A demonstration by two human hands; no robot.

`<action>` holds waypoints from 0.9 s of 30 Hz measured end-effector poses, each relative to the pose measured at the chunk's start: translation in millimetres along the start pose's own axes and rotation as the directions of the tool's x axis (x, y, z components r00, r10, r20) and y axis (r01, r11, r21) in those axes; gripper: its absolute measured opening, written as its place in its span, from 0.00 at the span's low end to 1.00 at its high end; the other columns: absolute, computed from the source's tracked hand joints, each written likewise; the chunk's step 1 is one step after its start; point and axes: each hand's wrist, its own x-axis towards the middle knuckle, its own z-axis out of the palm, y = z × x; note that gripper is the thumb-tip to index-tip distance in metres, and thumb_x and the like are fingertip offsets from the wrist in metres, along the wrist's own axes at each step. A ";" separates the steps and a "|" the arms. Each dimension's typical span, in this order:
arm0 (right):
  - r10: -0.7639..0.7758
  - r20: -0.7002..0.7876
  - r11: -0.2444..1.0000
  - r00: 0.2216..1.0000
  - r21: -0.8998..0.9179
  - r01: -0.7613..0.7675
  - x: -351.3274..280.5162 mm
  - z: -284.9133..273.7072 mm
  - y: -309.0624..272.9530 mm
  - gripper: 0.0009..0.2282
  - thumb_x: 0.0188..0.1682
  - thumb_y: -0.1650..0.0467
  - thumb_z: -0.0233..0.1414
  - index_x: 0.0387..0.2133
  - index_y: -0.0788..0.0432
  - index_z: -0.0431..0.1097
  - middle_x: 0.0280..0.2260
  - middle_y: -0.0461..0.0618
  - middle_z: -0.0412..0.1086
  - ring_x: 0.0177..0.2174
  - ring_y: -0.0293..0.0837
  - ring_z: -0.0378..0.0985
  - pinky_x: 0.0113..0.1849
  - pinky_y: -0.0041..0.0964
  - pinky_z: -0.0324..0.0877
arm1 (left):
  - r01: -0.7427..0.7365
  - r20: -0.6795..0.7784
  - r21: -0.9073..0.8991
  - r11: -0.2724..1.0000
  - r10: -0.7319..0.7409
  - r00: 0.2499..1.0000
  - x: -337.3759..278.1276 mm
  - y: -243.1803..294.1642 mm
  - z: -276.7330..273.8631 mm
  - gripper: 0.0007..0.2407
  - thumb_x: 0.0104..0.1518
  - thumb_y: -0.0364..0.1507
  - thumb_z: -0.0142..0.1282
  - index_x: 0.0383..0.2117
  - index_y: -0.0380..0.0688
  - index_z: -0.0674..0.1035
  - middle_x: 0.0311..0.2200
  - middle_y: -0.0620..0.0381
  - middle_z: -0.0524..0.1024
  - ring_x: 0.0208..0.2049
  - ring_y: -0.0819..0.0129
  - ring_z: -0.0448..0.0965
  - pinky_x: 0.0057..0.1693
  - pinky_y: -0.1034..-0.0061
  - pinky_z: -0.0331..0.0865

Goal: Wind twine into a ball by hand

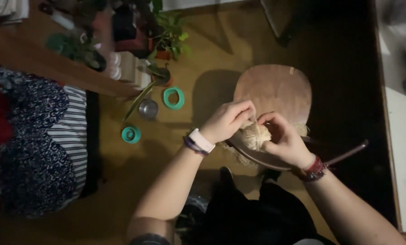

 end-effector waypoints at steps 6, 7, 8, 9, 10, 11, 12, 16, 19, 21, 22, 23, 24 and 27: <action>-0.179 -0.285 0.960 0.942 -0.259 0.105 -4.2 -71.4 -49.0 0.21 0.42 0.83 0.52 0.51 0.68 0.65 0.47 0.56 0.66 0.46 0.45 0.68 0.49 0.40 0.68 | -0.067 0.216 0.153 0.986 0.032 0.976 16.5 18.5 116.4 0.07 0.64 0.30 0.47 0.40 0.49 0.79 0.34 0.46 0.81 0.38 0.46 0.83 0.45 0.57 0.77; -0.179 -0.300 0.960 0.937 -0.260 0.100 -13.9 -80.5 -48.4 0.21 0.42 0.83 0.52 0.51 0.68 0.65 0.47 0.56 0.66 0.46 0.45 0.68 0.49 0.40 0.68 | -0.074 0.229 0.147 0.986 0.039 0.973 27.1 27.0 118.9 0.07 0.64 0.30 0.47 0.40 0.49 0.79 0.34 0.46 0.81 0.38 0.46 0.83 0.45 0.57 0.77; -0.177 -0.272 0.940 0.946 -0.331 0.081 -23.8 -89.2 -47.6 0.21 0.40 0.78 0.58 0.50 0.65 0.68 0.45 0.57 0.68 0.45 0.47 0.70 0.47 0.42 0.68 | -0.110 0.221 0.133 0.985 0.078 0.972 37.6 35.5 121.4 0.08 0.64 0.29 0.48 0.45 0.50 0.78 0.37 0.47 0.81 0.40 0.46 0.83 0.46 0.57 0.77; -0.170 -0.239 0.916 0.956 -0.397 0.063 -33.8 -97.7 -46.4 0.22 0.38 0.74 0.63 0.48 0.63 0.71 0.44 0.57 0.71 0.43 0.49 0.71 0.46 0.43 0.68 | -0.140 0.209 0.121 0.983 0.112 0.971 46.9 44.4 124.4 0.10 0.64 0.29 0.49 0.50 0.52 0.77 0.39 0.49 0.80 0.42 0.45 0.83 0.46 0.57 0.77; -0.167 -0.249 0.917 0.954 -0.396 0.057 -46.3 -105.8 -44.3 0.22 0.38 0.74 0.63 0.48 0.63 0.71 0.44 0.57 0.71 0.43 0.49 0.71 0.46 0.43 0.68 | -0.141 0.218 0.116 0.983 0.113 0.969 61.0 36.8 131.1 0.10 0.64 0.29 0.49 0.50 0.52 0.77 0.39 0.49 0.80 0.42 0.45 0.83 0.46 0.57 0.77; -0.121 -0.235 0.966 0.964 -0.253 0.059 -56.6 -114.2 -42.5 0.23 0.33 0.77 0.62 0.46 0.64 0.69 0.44 0.57 0.69 0.43 0.49 0.73 0.43 0.43 0.71 | -0.140 0.163 0.108 0.984 0.122 0.979 76.9 28.9 136.7 0.10 0.65 0.32 0.48 0.49 0.51 0.77 0.40 0.50 0.80 0.43 0.47 0.83 0.47 0.58 0.77; -0.078 -0.215 0.993 0.974 -0.105 0.057 -67.2 -122.6 -41.0 0.25 0.29 0.80 0.61 0.44 0.66 0.68 0.44 0.57 0.68 0.43 0.49 0.75 0.41 0.43 0.74 | -0.140 0.108 0.099 0.985 0.129 0.986 93.1 21.5 142.6 0.10 0.67 0.35 0.47 0.49 0.50 0.76 0.42 0.51 0.80 0.44 0.48 0.83 0.47 0.60 0.77; -0.152 -0.336 0.988 0.930 -0.019 0.155 -78.1 -176.0 -57.2 0.27 0.30 0.74 0.67 0.43 0.68 0.65 0.44 0.60 0.68 0.45 0.52 0.76 0.41 0.41 0.75 | -0.166 0.201 0.074 0.983 0.148 0.968 108.0 23.7 201.0 0.12 0.68 0.33 0.42 0.51 0.50 0.75 0.43 0.49 0.81 0.47 0.46 0.81 0.49 0.54 0.77; -0.175 -0.511 0.983 0.842 -0.132 0.124 -91.7 -226.7 -37.9 0.26 0.38 0.72 0.66 0.46 0.64 0.59 0.48 0.55 0.63 0.47 0.47 0.71 0.45 0.35 0.71 | -0.060 0.328 -0.041 0.997 0.070 0.942 118.4 77.2 221.7 0.11 0.66 0.32 0.47 0.45 0.40 0.80 0.40 0.41 0.82 0.45 0.43 0.82 0.49 0.55 0.77; -0.159 -0.554 0.974 0.817 -0.222 0.039 -99.5 -255.6 -15.1 0.24 0.40 0.78 0.63 0.48 0.67 0.59 0.47 0.56 0.60 0.46 0.53 0.72 0.45 0.42 0.74 | -0.139 0.299 -0.194 0.971 0.193 0.934 139.7 71.9 245.1 0.13 0.66 0.32 0.48 0.54 0.44 0.77 0.43 0.45 0.81 0.48 0.46 0.82 0.52 0.57 0.77; -0.161 -0.562 0.974 0.812 -0.223 0.039 -107.1 -256.3 -14.4 0.24 0.40 0.78 0.63 0.48 0.67 0.59 0.47 0.56 0.60 0.46 0.53 0.72 0.45 0.42 0.74 | -0.142 0.307 -0.196 0.970 0.199 0.931 159.8 65.7 251.8 0.13 0.66 0.32 0.48 0.54 0.44 0.77 0.43 0.45 0.81 0.48 0.46 0.82 0.52 0.57 0.77; -0.130 -0.533 0.988 0.836 -0.137 0.066 -114.7 -255.5 -13.4 0.26 0.33 0.78 0.66 0.44 0.68 0.62 0.45 0.57 0.63 0.43 0.52 0.75 0.42 0.42 0.75 | -0.168 0.261 -0.210 0.963 0.221 0.940 177.9 59.6 257.8 0.11 0.66 0.32 0.48 0.50 0.45 0.77 0.41 0.48 0.81 0.47 0.46 0.82 0.52 0.58 0.77; -0.102 -0.502 0.995 0.859 -0.050 0.089 -122.3 -254.3 -12.2 0.27 0.27 0.79 0.69 0.41 0.69 0.64 0.42 0.58 0.66 0.41 0.51 0.78 0.39 0.42 0.76 | -0.193 0.215 -0.224 0.955 0.242 0.946 195.6 53.2 263.9 0.09 0.67 0.32 0.47 0.47 0.47 0.78 0.40 0.50 0.80 0.47 0.46 0.81 0.52 0.59 0.76; -0.138 -0.563 0.990 0.815 -0.044 0.137 -135.8 -281.1 -34.2 0.25 0.31 0.73 0.69 0.41 0.65 0.64 0.45 0.57 0.66 0.43 0.48 0.75 0.40 0.38 0.74 | -0.106 0.230 -0.320 0.942 0.186 0.955 205.2 28.3 323.0 0.10 0.66 0.31 0.49 0.48 0.45 0.78 0.39 0.48 0.82 0.47 0.51 0.82 0.50 0.60 0.77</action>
